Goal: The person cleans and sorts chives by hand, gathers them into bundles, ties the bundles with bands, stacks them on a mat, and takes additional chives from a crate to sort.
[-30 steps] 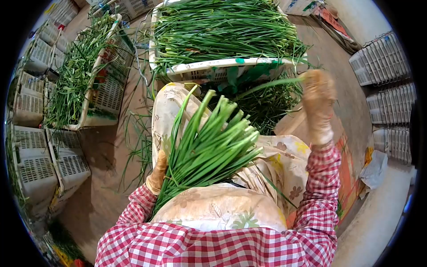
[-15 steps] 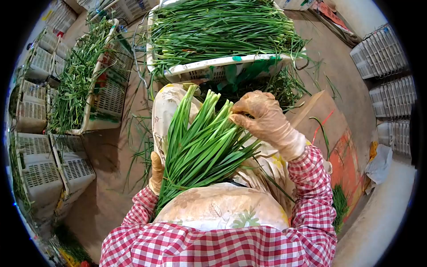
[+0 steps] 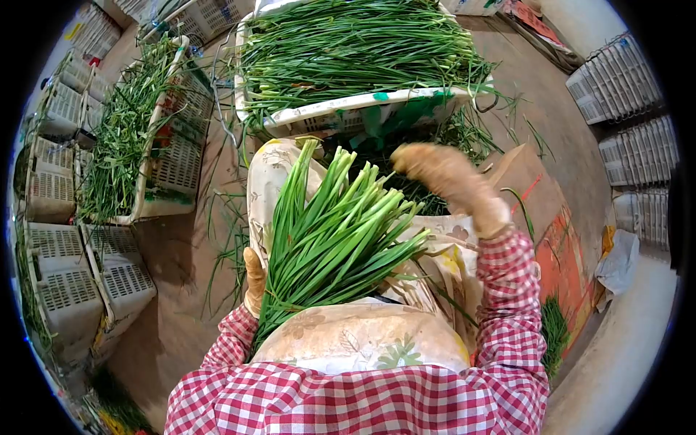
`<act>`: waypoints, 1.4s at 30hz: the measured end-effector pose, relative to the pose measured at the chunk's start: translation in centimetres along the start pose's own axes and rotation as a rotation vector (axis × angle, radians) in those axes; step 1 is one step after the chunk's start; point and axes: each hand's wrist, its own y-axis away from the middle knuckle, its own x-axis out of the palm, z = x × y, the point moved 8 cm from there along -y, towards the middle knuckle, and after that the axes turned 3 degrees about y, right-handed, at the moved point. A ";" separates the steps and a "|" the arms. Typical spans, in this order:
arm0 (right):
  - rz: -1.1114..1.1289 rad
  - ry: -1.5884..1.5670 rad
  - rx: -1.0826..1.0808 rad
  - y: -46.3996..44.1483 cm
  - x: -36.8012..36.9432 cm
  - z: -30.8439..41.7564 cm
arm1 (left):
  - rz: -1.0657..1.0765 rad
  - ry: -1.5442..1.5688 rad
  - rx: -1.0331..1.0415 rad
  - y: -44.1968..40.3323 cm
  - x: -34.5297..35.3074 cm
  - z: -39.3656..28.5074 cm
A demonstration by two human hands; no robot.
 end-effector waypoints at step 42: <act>0.142 0.247 0.013 0.0 3.1 4.1 | -0.047 -0.031 -0.048 1.4 0.6 0.0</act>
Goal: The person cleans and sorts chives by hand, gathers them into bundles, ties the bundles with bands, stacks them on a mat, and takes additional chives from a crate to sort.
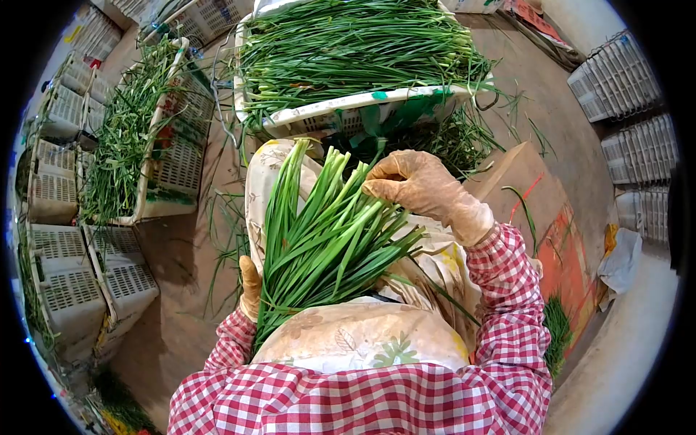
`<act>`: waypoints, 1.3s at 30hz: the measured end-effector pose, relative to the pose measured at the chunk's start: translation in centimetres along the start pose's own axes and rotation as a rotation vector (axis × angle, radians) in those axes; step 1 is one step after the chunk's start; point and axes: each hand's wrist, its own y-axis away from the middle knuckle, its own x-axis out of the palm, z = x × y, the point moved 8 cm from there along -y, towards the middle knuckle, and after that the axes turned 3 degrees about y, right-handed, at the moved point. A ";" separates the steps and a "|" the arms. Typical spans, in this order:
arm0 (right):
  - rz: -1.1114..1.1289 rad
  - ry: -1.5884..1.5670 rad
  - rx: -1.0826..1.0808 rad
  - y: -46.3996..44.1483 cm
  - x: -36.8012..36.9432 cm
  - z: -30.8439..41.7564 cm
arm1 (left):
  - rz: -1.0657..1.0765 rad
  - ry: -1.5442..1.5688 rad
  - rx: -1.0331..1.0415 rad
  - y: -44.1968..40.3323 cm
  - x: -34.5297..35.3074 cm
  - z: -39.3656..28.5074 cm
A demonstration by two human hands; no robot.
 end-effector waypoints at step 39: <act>0.055 -0.250 0.172 3.8 0.3 -1.0 | 0.007 0.228 0.162 -1.5 -0.1 -0.3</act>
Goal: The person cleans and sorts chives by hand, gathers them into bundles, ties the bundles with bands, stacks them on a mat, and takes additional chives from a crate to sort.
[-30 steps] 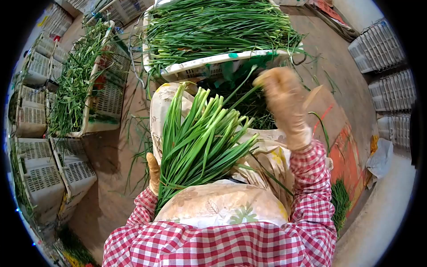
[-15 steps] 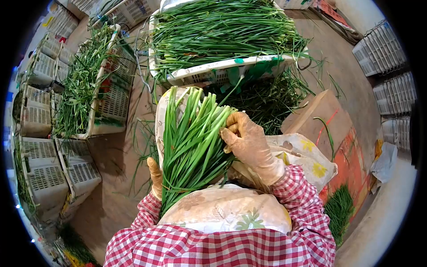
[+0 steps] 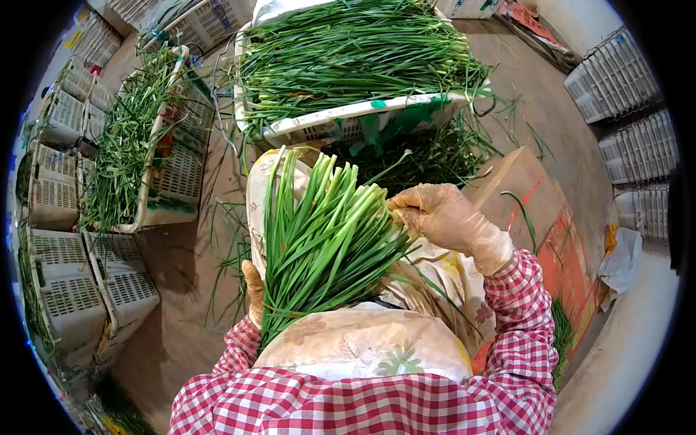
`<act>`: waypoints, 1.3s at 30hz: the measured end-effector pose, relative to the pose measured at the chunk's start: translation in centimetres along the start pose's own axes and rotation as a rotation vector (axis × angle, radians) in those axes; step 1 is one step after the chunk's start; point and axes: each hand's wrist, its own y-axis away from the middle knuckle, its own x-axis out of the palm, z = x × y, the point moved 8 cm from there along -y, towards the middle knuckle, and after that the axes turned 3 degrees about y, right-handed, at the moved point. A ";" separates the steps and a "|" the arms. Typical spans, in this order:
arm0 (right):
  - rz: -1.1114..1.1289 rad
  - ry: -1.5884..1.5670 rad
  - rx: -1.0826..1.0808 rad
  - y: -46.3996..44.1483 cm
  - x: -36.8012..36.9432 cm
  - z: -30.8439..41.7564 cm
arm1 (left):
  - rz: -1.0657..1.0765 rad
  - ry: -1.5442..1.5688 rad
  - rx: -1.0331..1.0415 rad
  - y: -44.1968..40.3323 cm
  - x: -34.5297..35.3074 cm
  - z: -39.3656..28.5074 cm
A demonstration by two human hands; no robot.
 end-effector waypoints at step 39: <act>-0.907 0.717 -0.256 0.5 -9.8 -1.3 | 0.074 0.033 -0.020 -0.2 -0.9 0.5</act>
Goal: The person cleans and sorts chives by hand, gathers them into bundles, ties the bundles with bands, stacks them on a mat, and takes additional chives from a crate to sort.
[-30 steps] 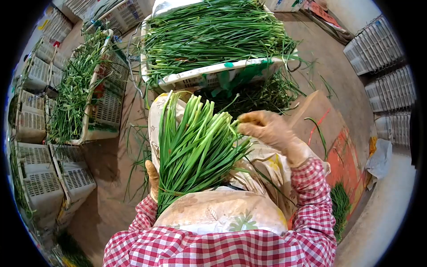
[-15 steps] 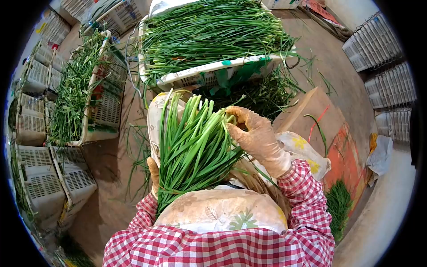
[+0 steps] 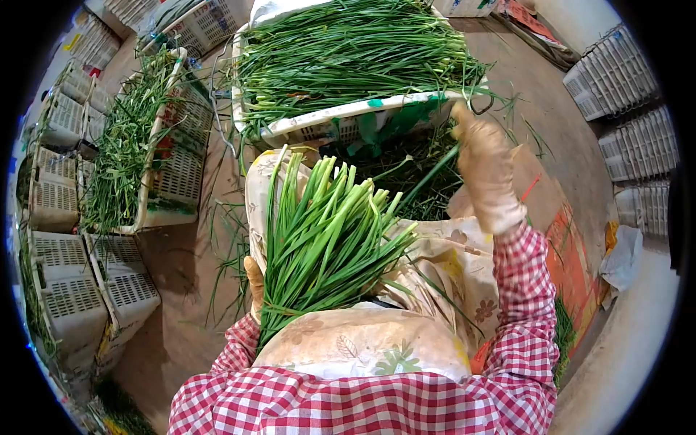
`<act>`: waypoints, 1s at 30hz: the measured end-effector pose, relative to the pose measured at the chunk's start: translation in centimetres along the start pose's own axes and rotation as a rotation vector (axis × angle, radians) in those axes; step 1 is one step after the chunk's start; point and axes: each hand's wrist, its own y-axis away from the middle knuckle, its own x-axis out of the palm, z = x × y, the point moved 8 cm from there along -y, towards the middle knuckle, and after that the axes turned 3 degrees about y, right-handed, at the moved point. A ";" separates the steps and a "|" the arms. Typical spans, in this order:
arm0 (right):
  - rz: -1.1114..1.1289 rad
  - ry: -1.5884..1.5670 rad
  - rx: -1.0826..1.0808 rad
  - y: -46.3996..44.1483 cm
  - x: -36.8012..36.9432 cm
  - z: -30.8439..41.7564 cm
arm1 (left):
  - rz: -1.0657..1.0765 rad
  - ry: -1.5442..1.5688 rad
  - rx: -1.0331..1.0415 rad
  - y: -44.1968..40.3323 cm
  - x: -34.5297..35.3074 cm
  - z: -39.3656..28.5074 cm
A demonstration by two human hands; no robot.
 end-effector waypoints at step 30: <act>1.307 -1.382 0.364 9.9 8.6 10.3 | -0.028 -0.088 0.187 1.7 -1.6 -1.9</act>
